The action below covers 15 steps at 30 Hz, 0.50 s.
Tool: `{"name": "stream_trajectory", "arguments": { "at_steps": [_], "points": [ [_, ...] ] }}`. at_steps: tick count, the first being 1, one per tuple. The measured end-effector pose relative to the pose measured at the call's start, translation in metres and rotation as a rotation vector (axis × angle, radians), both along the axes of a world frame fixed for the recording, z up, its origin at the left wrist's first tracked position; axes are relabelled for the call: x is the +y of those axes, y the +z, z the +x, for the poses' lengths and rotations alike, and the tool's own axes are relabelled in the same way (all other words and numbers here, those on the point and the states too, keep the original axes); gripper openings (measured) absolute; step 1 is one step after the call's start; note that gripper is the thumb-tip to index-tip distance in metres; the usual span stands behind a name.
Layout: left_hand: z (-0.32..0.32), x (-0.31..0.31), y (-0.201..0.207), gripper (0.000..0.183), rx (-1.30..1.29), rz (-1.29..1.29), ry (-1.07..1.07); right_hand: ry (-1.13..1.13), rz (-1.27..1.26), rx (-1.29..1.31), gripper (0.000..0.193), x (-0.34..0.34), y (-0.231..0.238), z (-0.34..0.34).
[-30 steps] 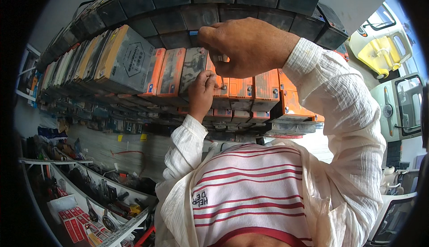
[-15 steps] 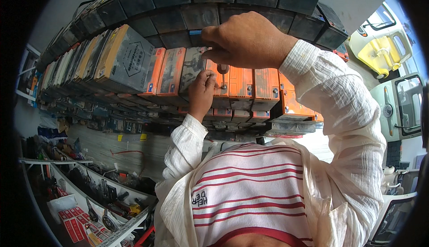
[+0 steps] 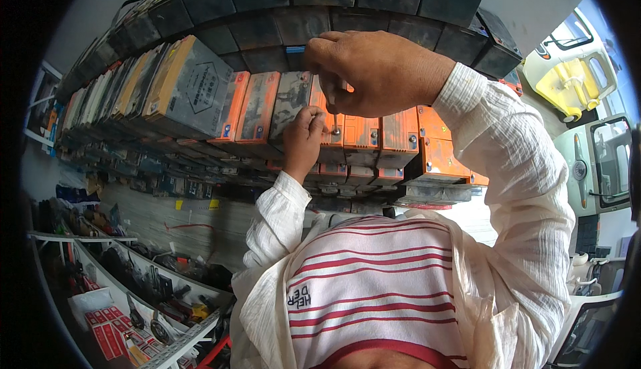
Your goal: The person uses a screwdriver to tighten terminals on several orange batteries arranged on the floor and on a shelf. They walk through a showroom of electric scooters and small vehicles to reach the batteries, then return to the initial location to continue tightening connections.
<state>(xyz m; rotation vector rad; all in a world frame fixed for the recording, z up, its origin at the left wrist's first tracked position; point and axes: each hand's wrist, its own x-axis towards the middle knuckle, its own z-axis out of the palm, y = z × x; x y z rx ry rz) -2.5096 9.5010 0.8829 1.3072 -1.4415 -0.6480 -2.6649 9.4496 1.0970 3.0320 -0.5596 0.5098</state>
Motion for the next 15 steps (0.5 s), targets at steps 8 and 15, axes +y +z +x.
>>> {"name": "stream_trajectory", "arguments": {
  "at_steps": [8,15],
  "points": [
    [-0.001,-0.001,-0.002,0.017,0.018,-0.043,-0.012,-0.027,-0.055,0.088,0.023,-0.002,0.002,0.005],
    [0.000,0.000,-0.002,0.015,0.013,-0.049,-0.001,-0.246,0.118,0.315,0.022,0.010,0.019,0.011]
  ]
}}
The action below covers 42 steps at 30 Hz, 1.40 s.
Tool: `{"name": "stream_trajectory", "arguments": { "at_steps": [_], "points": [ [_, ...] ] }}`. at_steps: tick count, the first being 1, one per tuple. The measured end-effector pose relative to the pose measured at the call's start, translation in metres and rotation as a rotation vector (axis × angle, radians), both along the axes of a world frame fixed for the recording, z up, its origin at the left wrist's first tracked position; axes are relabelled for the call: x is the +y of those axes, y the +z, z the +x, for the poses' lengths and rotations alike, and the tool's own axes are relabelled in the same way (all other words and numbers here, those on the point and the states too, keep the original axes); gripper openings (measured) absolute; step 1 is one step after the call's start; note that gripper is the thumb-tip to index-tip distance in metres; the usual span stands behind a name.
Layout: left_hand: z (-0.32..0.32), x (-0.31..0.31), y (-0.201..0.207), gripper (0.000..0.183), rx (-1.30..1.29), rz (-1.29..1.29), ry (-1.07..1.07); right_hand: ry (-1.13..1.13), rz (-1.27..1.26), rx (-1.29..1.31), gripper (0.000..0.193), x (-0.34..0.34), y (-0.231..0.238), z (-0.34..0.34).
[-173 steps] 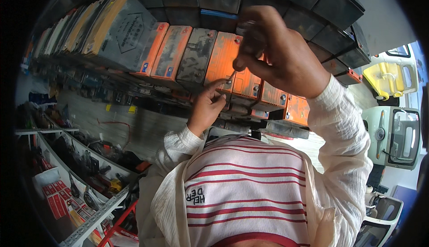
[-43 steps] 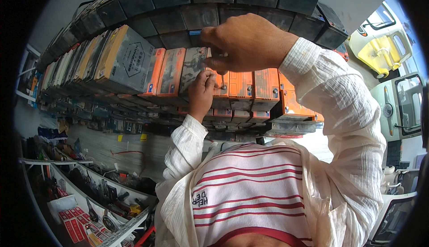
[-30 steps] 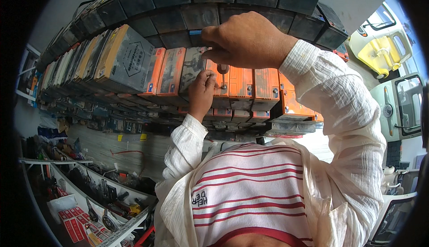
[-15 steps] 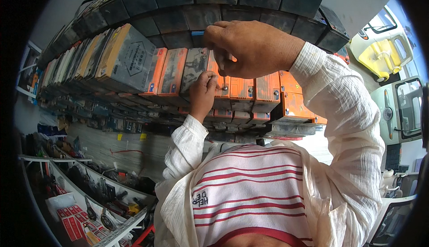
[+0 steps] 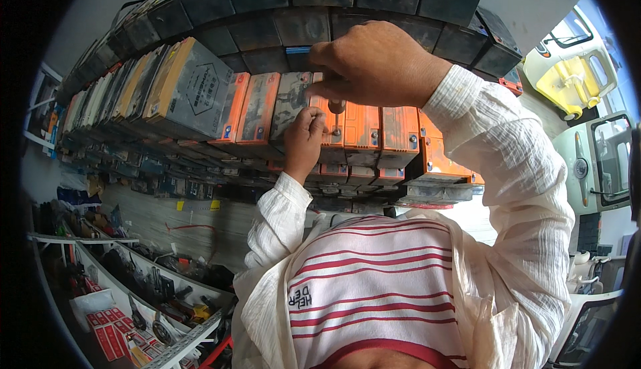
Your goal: The person uses a screwdriver to tighten terminals on several orange batteries arranged on the floor and on a shelf. They walk through a showroom of electric scooters and small vehicles to reach the batteries, then return to the initial location to continue tightening connections.
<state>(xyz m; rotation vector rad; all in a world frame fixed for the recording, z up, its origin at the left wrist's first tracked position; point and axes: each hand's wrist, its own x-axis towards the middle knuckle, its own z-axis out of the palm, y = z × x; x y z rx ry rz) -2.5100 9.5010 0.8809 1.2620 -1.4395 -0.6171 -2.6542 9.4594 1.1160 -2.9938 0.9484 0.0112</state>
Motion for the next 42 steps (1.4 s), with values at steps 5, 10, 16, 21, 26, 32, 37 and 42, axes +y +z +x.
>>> {"name": "stream_trajectory", "arguments": {
  "at_steps": [5,10,16,21,26,32,37,42],
  "points": [
    [0.000,-0.001,-0.001,0.015,-0.009,-0.002,-0.003,0.344,-0.275,-0.342,0.022,-0.013,-0.020,-0.009],
    [-0.001,-0.001,-0.005,0.016,0.013,-0.014,0.011,-0.027,-0.037,0.077,0.023,0.008,0.008,0.000],
    [0.000,0.000,-0.001,0.020,-0.022,0.012,0.003,0.251,-0.003,-0.351,0.023,-0.003,-0.020,-0.014],
    [-0.003,0.002,0.005,0.020,0.033,0.059,0.022,0.118,-0.009,-0.217,0.025,0.003,-0.014,-0.012],
    [0.000,0.000,0.002,0.026,0.070,0.075,0.019,0.177,0.120,-0.406,0.027,0.005,-0.020,-0.016],
    [0.006,-0.005,0.010,0.034,0.176,0.142,0.010,0.327,0.214,-0.312,0.032,0.000,-0.011,-0.026],
    [-0.004,0.006,0.019,0.034,0.584,0.199,-0.014,0.262,0.217,-0.380,0.035,-0.002,-0.010,-0.031],
    [-0.009,0.010,0.020,0.030,1.081,0.239,0.018,0.202,0.335,-0.490,0.032,-0.002,0.004,-0.047]
  ]
}}
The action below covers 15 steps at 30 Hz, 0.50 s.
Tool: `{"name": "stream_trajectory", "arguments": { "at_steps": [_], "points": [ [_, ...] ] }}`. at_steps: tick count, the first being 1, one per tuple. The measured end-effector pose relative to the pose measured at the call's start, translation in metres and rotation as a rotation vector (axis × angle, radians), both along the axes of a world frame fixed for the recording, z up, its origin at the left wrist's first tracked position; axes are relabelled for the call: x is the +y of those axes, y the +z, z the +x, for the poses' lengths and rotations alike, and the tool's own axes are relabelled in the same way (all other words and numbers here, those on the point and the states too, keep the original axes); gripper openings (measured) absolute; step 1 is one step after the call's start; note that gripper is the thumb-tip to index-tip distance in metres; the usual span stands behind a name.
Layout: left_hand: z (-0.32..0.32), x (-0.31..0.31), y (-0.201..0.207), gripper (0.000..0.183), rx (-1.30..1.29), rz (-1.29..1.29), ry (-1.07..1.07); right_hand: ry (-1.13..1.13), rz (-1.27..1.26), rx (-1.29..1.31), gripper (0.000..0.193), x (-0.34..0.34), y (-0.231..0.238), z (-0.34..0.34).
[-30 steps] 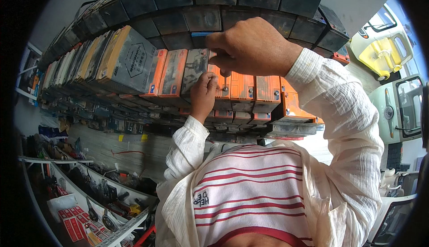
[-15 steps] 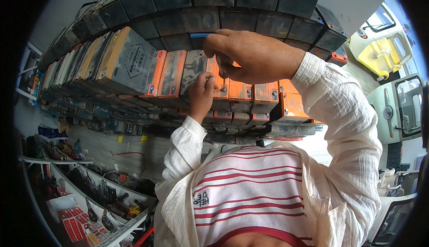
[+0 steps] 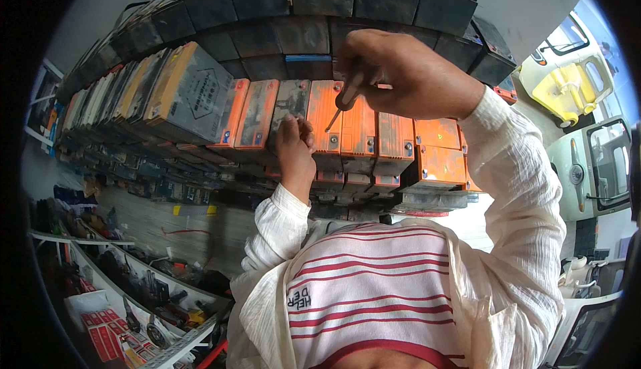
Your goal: The person uses a screwdriver to tighten terminals on several orange batteries arranged on the floor and on a shelf. They walk through a showroom of electric scooters and small vehicles to reach the batteries, then return to the initial location to continue tightening connections.
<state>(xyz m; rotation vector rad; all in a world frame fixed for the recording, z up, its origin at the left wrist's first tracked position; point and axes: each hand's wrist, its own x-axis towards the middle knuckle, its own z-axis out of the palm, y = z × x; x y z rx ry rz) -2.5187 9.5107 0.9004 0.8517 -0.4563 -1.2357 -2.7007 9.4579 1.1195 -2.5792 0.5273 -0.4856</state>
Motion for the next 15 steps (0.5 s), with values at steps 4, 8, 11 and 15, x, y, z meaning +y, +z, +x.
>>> {"name": "stream_trajectory", "arguments": {
  "at_steps": [4,8,11,15],
  "points": [
    [-0.004,0.000,0.005,0.029,0.210,0.138,0.090,0.027,0.221,-0.177,0.028,0.013,0.011,-0.009],
    [-0.012,0.002,0.016,0.030,0.367,0.152,0.038,0.048,0.261,-0.248,0.028,0.021,0.002,-0.011],
    [-0.013,0.004,0.017,0.031,0.413,0.137,-0.046,0.032,0.185,-0.241,0.029,0.025,-0.005,-0.010],
    [-0.011,0.002,0.011,0.033,0.459,0.152,-0.137,0.029,0.132,-0.262,0.029,0.028,-0.011,-0.012]
  ]
}}
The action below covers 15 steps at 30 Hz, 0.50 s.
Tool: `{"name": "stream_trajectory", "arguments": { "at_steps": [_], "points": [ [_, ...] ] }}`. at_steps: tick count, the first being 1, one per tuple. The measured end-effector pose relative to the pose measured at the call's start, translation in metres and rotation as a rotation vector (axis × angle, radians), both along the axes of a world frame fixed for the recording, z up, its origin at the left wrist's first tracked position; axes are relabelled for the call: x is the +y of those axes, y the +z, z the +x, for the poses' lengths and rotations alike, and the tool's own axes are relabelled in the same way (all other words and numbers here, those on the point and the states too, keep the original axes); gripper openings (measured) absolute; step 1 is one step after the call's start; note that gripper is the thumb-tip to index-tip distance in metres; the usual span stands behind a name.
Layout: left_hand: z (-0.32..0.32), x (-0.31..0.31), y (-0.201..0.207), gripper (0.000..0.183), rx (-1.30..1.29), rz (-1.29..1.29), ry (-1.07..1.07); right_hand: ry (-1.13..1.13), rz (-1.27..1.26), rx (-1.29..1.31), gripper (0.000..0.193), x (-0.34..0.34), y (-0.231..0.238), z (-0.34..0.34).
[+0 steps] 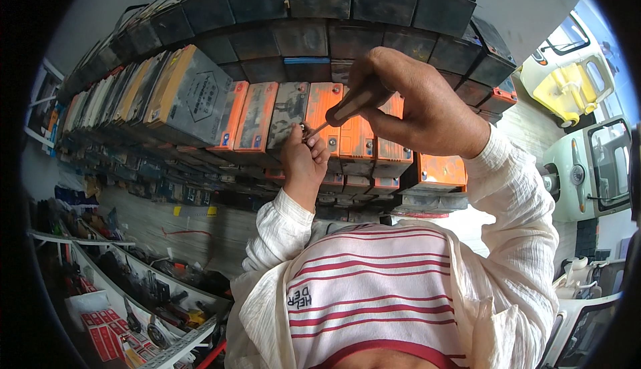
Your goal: The person uses a screwdriver to tighten terminals on several orange batteries arranged on the floor and on a shelf. They walk through a showroom of electric scooters and small vehicles to reach the batteries, then return to the initial location to continue tightening connections.
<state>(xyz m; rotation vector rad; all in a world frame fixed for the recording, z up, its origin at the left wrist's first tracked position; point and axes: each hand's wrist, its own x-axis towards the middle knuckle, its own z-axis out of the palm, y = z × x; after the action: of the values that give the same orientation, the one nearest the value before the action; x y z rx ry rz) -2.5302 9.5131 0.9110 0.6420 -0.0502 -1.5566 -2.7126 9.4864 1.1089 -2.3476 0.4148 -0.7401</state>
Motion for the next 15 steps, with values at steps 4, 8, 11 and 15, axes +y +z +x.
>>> {"name": "stream_trajectory", "arguments": {
  "at_steps": [4,8,11,15],
  "points": [
    [-0.001,0.001,-0.003,0.030,0.002,0.007,0.007,-0.056,-0.136,0.024,0.029,0.005,-0.003,-0.002],
    [0.000,0.004,0.000,0.025,-0.102,-0.063,0.088,-0.067,0.065,-0.062,0.030,0.005,-0.010,-0.011],
    [0.001,0.005,0.005,0.025,-0.160,-0.078,0.107,-0.126,0.040,-0.098,0.030,0.000,-0.017,-0.017],
    [-0.001,0.007,0.005,0.026,-0.226,-0.040,0.131,-0.121,0.101,-0.088,0.033,0.006,-0.022,-0.019]
  ]
}}
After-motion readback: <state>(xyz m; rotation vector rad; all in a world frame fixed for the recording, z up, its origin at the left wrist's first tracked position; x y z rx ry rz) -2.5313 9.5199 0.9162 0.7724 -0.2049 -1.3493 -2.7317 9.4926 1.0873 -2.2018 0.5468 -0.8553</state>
